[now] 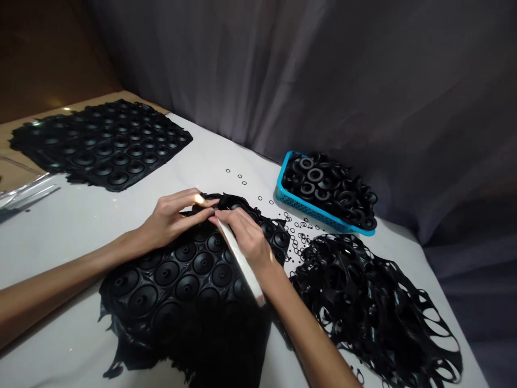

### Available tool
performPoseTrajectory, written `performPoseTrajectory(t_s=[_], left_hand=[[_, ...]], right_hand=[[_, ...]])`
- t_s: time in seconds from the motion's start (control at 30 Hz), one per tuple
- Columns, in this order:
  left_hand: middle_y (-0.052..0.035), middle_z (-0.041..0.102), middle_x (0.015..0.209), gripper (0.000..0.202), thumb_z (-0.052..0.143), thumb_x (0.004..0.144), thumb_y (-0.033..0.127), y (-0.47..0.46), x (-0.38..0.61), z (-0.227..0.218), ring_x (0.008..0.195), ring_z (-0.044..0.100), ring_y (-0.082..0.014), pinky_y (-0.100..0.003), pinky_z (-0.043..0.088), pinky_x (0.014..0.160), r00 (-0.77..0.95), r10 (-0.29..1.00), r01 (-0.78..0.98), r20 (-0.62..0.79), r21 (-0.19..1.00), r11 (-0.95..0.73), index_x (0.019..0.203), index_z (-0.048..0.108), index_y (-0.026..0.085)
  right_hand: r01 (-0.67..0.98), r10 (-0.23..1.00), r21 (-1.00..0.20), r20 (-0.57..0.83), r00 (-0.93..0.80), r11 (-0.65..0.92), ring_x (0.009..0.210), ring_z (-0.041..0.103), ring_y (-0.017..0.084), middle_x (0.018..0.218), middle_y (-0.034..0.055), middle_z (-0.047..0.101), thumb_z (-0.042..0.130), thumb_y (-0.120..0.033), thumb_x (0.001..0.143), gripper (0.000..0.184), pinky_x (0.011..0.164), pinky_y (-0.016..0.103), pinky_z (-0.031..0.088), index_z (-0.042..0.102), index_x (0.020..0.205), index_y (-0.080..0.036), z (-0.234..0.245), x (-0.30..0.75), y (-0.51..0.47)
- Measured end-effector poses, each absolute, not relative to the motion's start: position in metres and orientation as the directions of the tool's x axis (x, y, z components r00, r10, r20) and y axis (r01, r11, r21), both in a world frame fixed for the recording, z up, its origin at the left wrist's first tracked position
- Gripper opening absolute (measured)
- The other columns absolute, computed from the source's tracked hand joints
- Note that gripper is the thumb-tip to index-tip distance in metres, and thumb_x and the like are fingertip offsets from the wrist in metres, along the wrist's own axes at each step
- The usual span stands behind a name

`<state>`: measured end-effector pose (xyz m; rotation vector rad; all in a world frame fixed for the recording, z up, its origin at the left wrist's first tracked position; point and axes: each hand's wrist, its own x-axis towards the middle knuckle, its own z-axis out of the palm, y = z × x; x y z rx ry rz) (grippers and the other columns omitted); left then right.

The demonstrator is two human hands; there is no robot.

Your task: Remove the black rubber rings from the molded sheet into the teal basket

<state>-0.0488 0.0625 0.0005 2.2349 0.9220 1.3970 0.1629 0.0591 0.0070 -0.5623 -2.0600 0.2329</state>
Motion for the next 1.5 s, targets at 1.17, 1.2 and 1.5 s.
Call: performPoseTrajectory(t_s=[1.17,1.2,1.5], left_hand=[[-0.005,0.08,0.101,0.008,0.07,0.101,0.023,0.058,-0.047,0.006,0.088,0.074,-0.0151,-0.025,0.057,0.081,0.296,0.758,0.271,0.581,0.71,-0.65,0.105,0.074,0.018],[-0.0047,0.08,0.1,0.008,0.07,0.101,0.023,0.058,-0.047,0.007,0.087,0.074,-0.0147,-0.025,0.057,0.08,0.298,0.754,0.27,0.585,0.706,-0.655,0.105,0.074,0.018],[-0.0052,0.078,0.098,0.016,0.068,0.103,0.03,0.057,-0.049,0.01,0.085,0.072,-0.0168,-0.027,0.056,0.074,0.339,0.747,0.311,0.572,0.682,-0.662,0.112,0.075,0.018]], right_hand=[[0.375,0.279,-0.035,0.734,-0.619,0.926,0.086,0.068,0.018,0.096,0.0073,0.073,0.059,-0.007,0.104,0.019,0.076,0.033,0.061,0.059,0.121,-0.015,0.002,0.171,0.07],[0.387,0.275,-0.018,0.733,-0.622,0.922,0.086,0.068,0.018,0.096,0.0074,0.074,0.059,-0.007,0.104,0.019,0.076,0.034,0.06,0.059,0.122,-0.015,0.001,0.17,0.069],[0.561,0.292,0.24,0.658,-0.694,0.792,0.076,0.059,0.021,0.081,0.0052,0.065,0.058,-0.023,0.107,0.006,0.066,0.034,0.048,0.058,0.107,-0.017,0.023,0.171,0.067]])
